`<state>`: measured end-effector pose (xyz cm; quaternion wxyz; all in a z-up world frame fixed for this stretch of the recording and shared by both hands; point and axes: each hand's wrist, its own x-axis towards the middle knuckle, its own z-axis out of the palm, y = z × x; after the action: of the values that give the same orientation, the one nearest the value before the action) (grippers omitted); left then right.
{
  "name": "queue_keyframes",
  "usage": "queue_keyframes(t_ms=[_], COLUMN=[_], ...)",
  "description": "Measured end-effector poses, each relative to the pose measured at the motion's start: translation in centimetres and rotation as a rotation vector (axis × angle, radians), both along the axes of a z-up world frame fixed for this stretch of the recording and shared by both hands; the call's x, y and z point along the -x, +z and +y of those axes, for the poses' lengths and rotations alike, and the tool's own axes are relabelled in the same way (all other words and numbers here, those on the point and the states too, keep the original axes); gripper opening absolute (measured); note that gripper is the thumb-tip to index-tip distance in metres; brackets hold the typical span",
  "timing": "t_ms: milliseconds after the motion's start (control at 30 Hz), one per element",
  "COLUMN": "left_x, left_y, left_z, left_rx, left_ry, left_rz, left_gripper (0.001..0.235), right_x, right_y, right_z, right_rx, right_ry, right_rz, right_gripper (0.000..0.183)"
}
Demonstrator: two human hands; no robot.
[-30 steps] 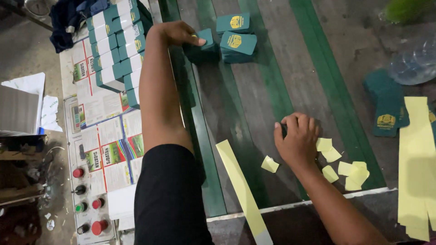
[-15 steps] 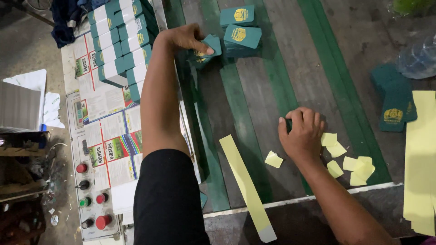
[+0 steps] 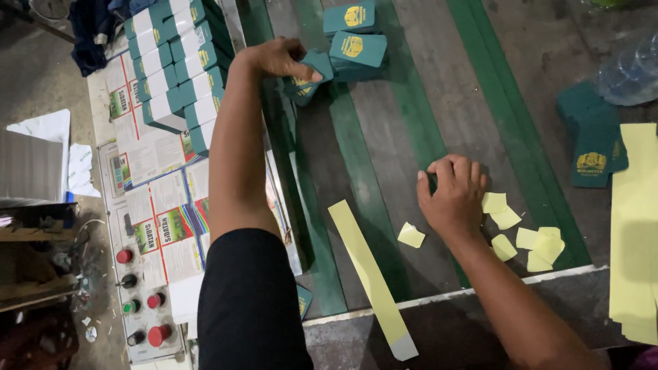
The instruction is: Applying labels and adhesive strips to small green boxes at a print shop workbench.
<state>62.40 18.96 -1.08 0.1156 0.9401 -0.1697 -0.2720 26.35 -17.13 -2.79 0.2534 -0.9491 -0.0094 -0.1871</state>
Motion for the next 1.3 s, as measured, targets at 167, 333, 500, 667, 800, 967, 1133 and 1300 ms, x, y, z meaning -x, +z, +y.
queue_keyframes(t_ms=[167, 333, 500, 667, 800, 967, 1133, 1300], left_x=[1.5, 1.3, 0.9, 2.0, 4.2, 7.0, 15.3, 31.6], left_y=[1.5, 1.0, -0.6, -1.4, -0.3, 1.6, 10.8, 18.5], left_z=[-1.3, -1.8, -1.0, -0.2, -0.5, 0.9, 0.6, -4.7], left_rx=[-0.021, 0.029, 0.1, 0.136, 0.185, 0.369, 0.549, 0.692], left_ry=[-0.02, 0.014, 0.002, 0.096, 0.11, 0.132, 0.004, 0.088], left_rz=[0.011, 0.072, 0.036, -0.074, -0.189, -0.265, -0.417, -0.419], left_gripper=[0.117, 0.125, 0.126, 0.125, 0.116, 0.117, 0.101, 0.107], right_x=[0.0, -0.2, 0.0, -0.1, 0.0, 0.0, -0.3, -0.1], right_y=[0.2, 0.1, 0.8, 0.5, 0.2, -0.6, -1.5, -2.2], right_z=[0.0, 0.0, 0.1, -0.1, 0.1, -0.1, -0.3, -0.4], right_rx=[-0.001, -0.007, -0.026, -0.026, -0.047, -0.02, -0.047, -0.045], right_ry=[0.005, -0.003, 0.005, 0.014, 0.01, 0.012, 0.038, 0.036], right_rz=[0.012, 0.037, -0.009, -0.02, -0.029, -0.014, -0.011, -0.162], right_gripper=[0.021, 0.021, 0.02, 0.02, 0.019, 0.02, 0.022, 0.017])
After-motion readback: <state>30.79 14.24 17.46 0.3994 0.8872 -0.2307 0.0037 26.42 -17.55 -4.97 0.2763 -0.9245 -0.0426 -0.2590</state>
